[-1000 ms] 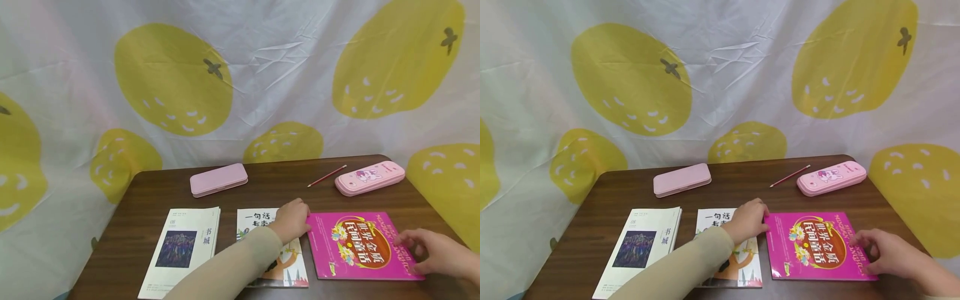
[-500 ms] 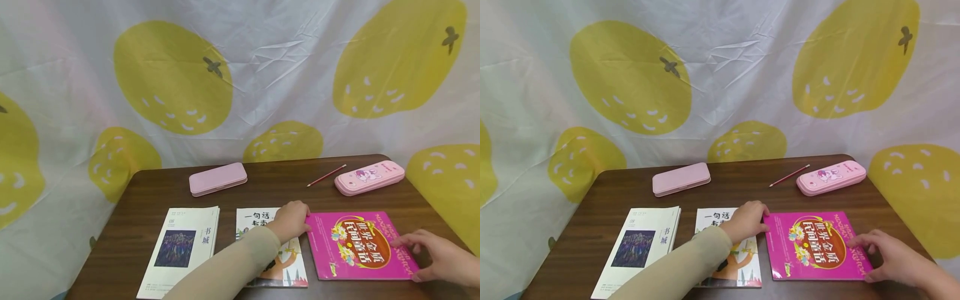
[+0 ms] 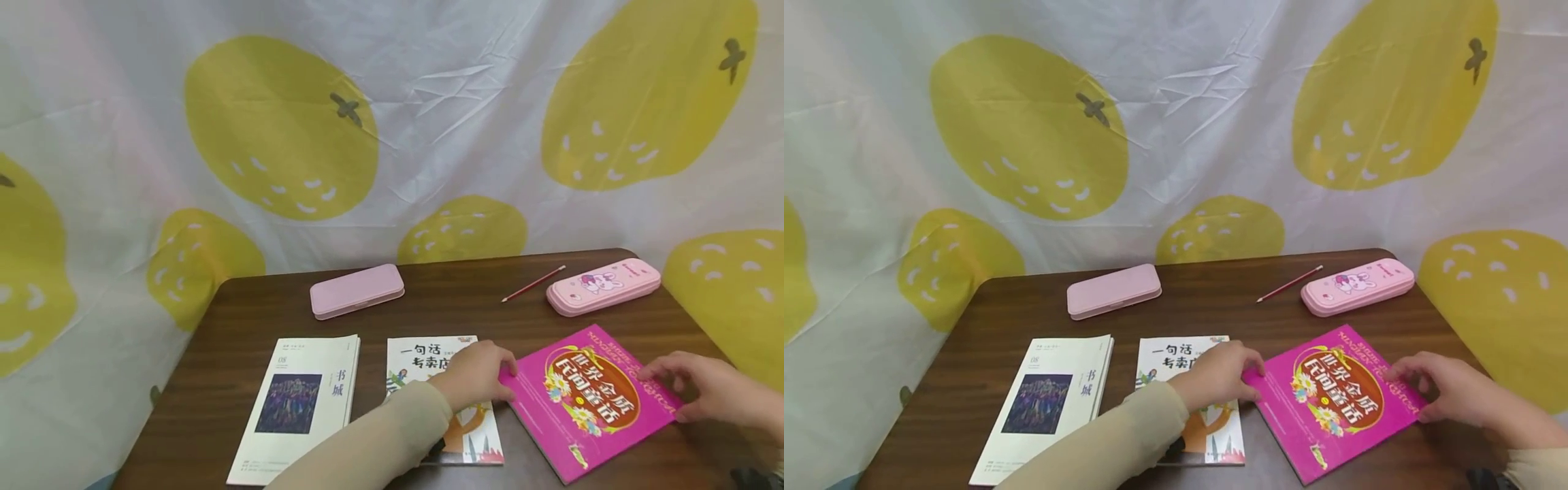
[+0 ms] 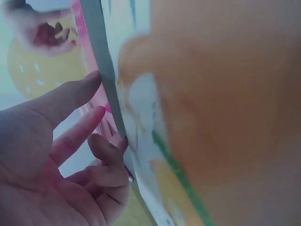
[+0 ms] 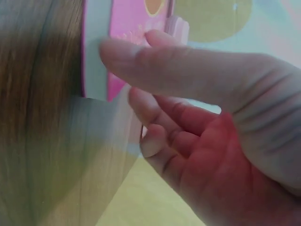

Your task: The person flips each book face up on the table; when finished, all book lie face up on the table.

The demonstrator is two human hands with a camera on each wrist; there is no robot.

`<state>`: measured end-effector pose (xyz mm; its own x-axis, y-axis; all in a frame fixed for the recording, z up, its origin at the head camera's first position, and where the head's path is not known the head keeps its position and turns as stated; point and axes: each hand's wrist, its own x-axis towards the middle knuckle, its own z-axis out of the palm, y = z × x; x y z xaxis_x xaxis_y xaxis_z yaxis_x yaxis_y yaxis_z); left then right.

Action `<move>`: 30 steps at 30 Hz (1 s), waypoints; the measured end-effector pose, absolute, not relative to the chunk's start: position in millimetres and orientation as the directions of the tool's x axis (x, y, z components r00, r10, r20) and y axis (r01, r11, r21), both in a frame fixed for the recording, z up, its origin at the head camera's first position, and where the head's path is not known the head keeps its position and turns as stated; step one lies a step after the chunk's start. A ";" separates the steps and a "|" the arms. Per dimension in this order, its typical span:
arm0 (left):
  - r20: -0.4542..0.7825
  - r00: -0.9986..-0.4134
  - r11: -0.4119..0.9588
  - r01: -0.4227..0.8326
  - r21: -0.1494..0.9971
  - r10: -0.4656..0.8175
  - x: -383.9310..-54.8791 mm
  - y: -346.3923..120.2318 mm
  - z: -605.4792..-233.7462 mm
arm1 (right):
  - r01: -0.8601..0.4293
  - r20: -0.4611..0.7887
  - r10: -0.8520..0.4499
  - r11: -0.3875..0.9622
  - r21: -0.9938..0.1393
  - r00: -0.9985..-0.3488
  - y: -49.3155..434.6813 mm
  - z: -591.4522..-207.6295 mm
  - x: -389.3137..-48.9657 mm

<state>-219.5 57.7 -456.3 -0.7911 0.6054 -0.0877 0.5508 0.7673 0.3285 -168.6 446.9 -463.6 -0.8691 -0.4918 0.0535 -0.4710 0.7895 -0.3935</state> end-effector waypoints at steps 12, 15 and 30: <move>-0.166 -0.740 0.712 0.522 0.470 0.652 -196.7 47.7 -449.5 | -0.491 0.168 -0.464 0.781 -0.387 -0.870 448.6 -469.7 -197.4; -0.160 -0.722 0.693 0.539 0.480 0.673 -189.2 47.8 -450.8 | -0.458 0.155 -0.434 0.798 -0.393 -0.888 444.8 -469.7 -201.7; -0.114 -0.744 0.698 0.547 0.463 0.659 -156.3 64.2 -459.2 | -0.408 0.178 -0.367 0.837 -0.365 -0.913 422.2 -468.4 -222.1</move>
<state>-156.3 64.2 -459.2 -0.7437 0.6587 -0.1138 0.5471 0.6976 0.4628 -222.1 422.2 -468.4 -0.9130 -0.3670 0.1781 -0.4076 0.8369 -0.3653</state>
